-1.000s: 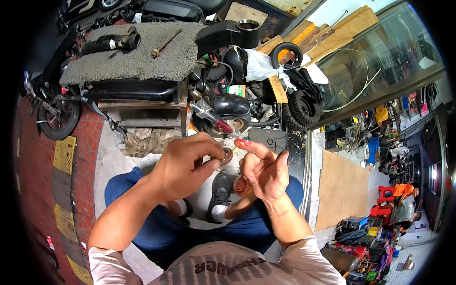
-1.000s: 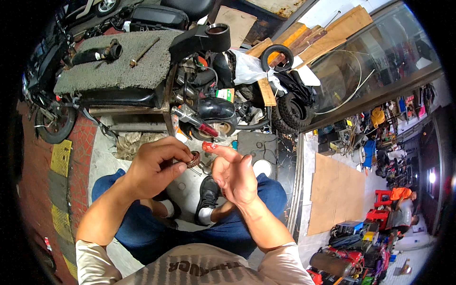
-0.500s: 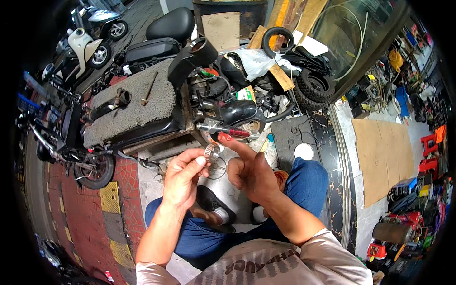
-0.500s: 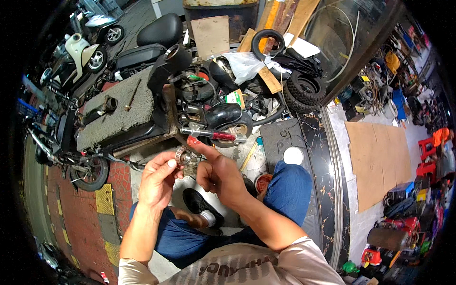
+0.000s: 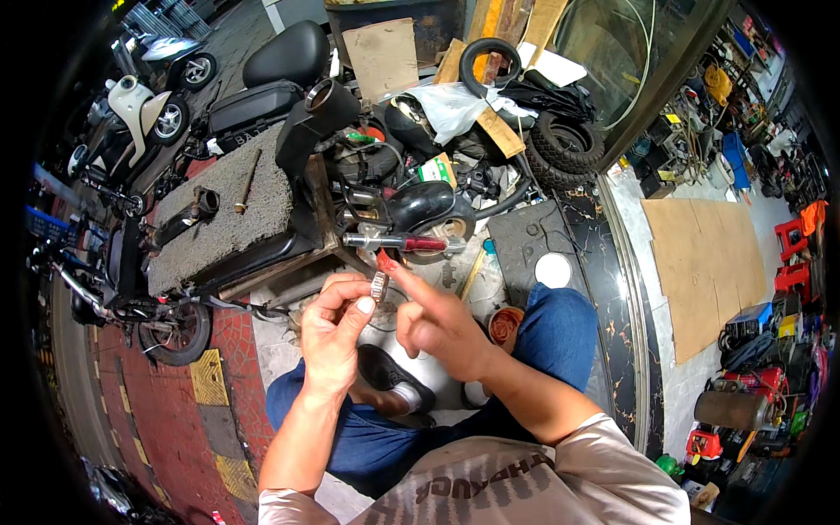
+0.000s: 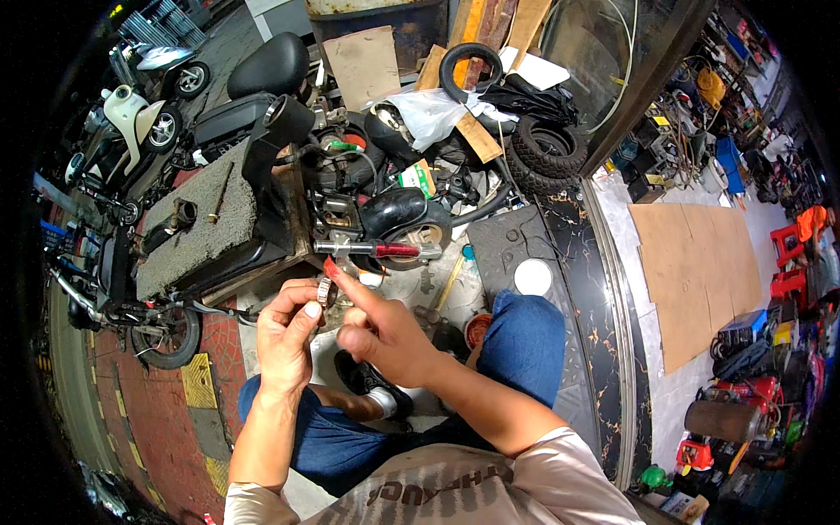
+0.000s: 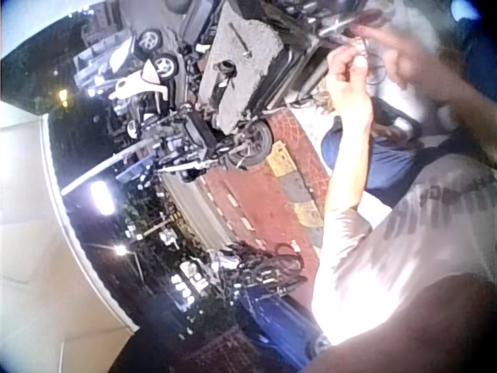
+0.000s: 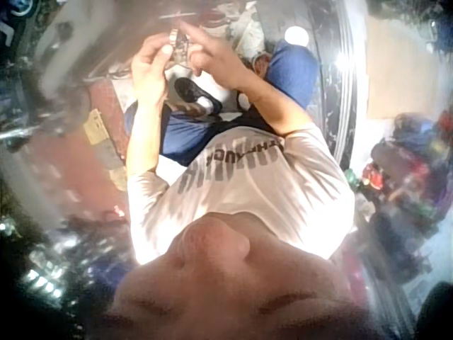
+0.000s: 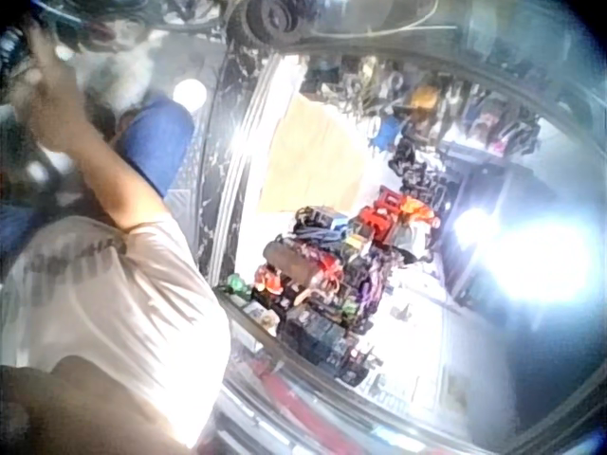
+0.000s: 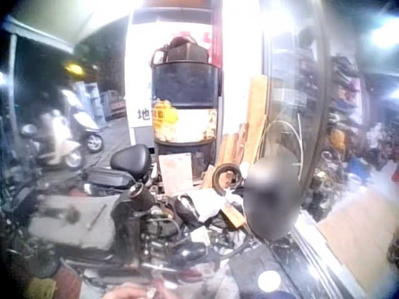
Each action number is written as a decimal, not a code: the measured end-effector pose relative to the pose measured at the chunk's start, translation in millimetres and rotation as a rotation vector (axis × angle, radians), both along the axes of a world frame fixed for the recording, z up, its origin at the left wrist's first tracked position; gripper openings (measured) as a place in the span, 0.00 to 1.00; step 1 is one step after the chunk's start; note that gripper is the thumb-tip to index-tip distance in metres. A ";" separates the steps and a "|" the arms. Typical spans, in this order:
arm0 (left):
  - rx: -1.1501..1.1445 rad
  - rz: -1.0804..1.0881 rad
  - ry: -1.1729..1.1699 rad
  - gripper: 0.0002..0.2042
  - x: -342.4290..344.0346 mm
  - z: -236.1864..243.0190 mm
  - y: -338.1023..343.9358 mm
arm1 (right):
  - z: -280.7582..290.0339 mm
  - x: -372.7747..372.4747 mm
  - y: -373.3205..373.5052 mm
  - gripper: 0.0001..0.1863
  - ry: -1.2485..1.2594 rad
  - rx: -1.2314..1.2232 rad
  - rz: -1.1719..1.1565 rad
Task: The person manipulates a small metal ring and a seal, then aligns and installs a components onto the front fork assembly of a motorcycle.
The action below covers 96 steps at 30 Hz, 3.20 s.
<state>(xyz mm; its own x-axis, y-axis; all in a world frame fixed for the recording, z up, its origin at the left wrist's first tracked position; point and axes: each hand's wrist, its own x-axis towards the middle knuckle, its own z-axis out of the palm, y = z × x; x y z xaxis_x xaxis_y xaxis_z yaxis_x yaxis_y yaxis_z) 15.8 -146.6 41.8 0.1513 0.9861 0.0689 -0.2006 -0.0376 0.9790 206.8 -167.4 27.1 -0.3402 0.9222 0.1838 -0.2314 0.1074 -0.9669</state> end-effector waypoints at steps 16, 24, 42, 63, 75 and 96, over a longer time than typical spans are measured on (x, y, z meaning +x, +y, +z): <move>0.121 0.026 0.050 0.07 -7.9 2.1 -1.7 | 42.0 18.9 -1.8 0.46 -0.626 0.267 -0.150; 0.160 0.036 0.120 0.06 -7.8 2.4 -5.6 | 47.1 -6.4 5.8 0.46 -1.225 0.439 -0.167; 0.177 0.034 0.131 0.07 -15.6 -3.5 -4.3 | 67.4 10.7 -7.5 0.31 -0.975 0.452 -0.066; 0.171 -0.007 0.051 0.07 -14.4 -1.1 -7.6 | 44.1 -1.1 -8.0 0.41 -0.416 0.038 -0.075; -0.117 -0.081 -0.230 0.09 -22.8 -7.4 -3.2 | 41.7 5.0 -4.5 0.39 -0.995 0.796 -0.230; -0.382 -0.140 -0.442 0.09 -23.8 -3.6 1.8 | 45.7 0.9 8.1 0.38 -0.560 0.161 -0.034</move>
